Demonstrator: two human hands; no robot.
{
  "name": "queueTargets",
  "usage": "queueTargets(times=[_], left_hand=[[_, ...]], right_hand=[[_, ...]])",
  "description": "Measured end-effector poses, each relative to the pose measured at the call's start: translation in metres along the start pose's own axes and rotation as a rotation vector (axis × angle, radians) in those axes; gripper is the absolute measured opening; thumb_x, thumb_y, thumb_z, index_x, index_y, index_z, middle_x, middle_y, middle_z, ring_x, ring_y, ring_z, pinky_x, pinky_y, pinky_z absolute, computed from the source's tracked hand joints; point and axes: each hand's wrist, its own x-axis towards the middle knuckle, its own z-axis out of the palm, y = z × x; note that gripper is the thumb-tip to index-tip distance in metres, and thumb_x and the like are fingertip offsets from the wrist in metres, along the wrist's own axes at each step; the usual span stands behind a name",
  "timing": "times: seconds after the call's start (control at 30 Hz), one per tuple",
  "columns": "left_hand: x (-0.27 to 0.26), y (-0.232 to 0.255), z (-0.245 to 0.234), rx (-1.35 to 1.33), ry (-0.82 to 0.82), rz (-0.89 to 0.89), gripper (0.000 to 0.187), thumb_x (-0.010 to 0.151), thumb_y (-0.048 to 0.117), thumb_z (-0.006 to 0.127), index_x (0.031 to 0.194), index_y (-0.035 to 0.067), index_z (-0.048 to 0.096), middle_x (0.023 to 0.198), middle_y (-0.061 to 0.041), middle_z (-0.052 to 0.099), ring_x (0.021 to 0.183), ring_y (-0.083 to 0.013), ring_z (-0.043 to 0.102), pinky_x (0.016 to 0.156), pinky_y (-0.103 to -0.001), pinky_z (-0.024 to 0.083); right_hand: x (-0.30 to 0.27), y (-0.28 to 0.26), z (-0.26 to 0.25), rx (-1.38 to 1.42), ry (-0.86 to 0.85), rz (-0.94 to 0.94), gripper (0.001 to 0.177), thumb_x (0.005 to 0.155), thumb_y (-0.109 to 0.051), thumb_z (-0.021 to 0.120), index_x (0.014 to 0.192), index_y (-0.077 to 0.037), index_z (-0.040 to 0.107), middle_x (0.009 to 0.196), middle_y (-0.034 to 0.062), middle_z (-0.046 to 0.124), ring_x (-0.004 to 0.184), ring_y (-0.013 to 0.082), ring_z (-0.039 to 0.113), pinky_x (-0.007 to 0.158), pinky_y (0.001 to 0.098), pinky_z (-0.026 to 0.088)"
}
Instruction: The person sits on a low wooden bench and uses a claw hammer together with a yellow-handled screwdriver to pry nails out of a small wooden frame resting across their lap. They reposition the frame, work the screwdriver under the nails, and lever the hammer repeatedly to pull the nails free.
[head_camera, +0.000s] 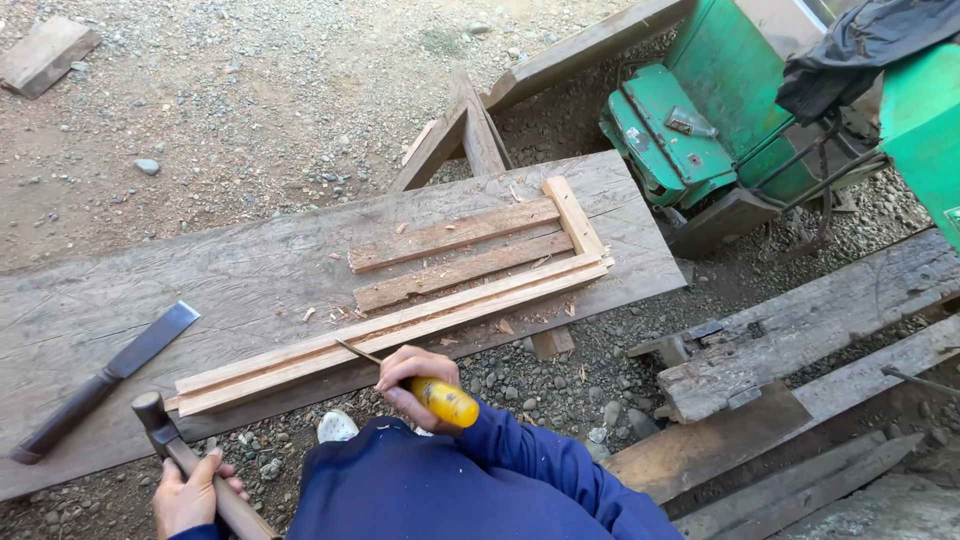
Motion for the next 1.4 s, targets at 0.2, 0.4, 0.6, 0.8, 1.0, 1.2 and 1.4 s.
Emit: queueTargets(times=[0.2,0.4,0.6,0.8,1.0,1.2,1.4], left_hand=[[0.008,0.002,-0.009,0.027,-0.042,-0.046,0.031,0.1,0.012,0.061,0.124,0.008,0.042,0.08,-0.013,0.057,0.054,-0.024,0.054,0.043,-0.045,0.047],[0.009,-0.003,-0.025,0.067,-0.107,-0.097,0.029,0.101,0.015,0.059,0.124,0.009,0.042,0.085,-0.014,0.057,0.055,-0.0245,0.053,0.043,-0.046,0.046],[0.012,-0.007,-0.043,0.015,-0.198,-0.119,0.031,0.099,0.013,0.056,0.127,0.016,0.043,0.084,-0.014,0.057,0.053,-0.0251,0.052,0.042,-0.046,0.044],[0.069,-0.033,-0.081,-0.046,-0.289,-0.194,0.031,0.095,0.014,0.055,0.126,0.019,0.049,0.082,-0.015,0.057,0.052,-0.0257,0.051,0.043,-0.043,0.04],[0.127,-0.067,-0.127,-0.352,-0.856,-0.578,0.031,0.094,0.036,0.059,0.108,0.012,0.046,0.066,-0.014,0.054,0.047,-0.0243,0.053,0.04,-0.038,0.043],[0.072,-0.042,-0.102,-0.105,-0.447,-0.467,0.025,0.092,0.023,0.056,0.115,0.02,0.048,0.076,-0.012,0.057,0.045,-0.0232,0.048,0.041,-0.042,0.039],[0.099,-0.024,-0.119,-0.114,-0.693,-0.519,0.022,0.092,0.027,0.057,0.106,0.013,0.048,0.076,-0.015,0.058,0.043,-0.0237,0.049,0.04,-0.041,0.042]], right_hand=[[-0.002,-0.004,0.001,0.023,0.029,0.045,0.014,0.094,0.004,0.069,0.104,-0.005,0.068,0.101,0.0086,0.067,0.091,0.0155,0.066,0.084,0.0292,0.056],[-0.001,-0.006,0.005,0.018,0.06,0.033,0.013,0.094,0.003,0.069,0.104,-0.004,0.068,0.101,0.009,0.067,0.092,0.0161,0.065,0.086,0.0292,0.055],[0.002,-0.013,0.008,-0.034,0.095,0.039,0.013,0.094,0.004,0.068,0.104,-0.004,0.068,0.1,0.0095,0.068,0.093,0.0165,0.066,0.085,0.029,0.055],[0.005,-0.015,0.012,-0.047,0.113,0.066,0.012,0.095,0.004,0.067,0.104,-0.004,0.068,0.1,0.0101,0.068,0.091,0.0163,0.066,0.083,0.0289,0.055],[0.016,-0.021,0.028,-0.127,0.183,0.085,0.013,0.092,0.004,0.067,0.103,-0.003,0.067,0.098,0.0108,0.069,0.09,0.0176,0.067,0.083,0.0294,0.055],[0.034,-0.028,0.064,-0.287,0.152,0.112,0.016,0.089,0.003,0.07,0.103,-0.004,0.068,0.09,0.009,0.068,0.08,0.017,0.066,0.074,0.0294,0.055],[0.063,-0.022,0.12,-0.485,0.042,0.015,0.021,0.085,-0.003,0.078,0.102,-0.009,0.068,0.083,0.0046,0.067,0.073,0.0204,0.065,0.068,0.0336,0.052]])
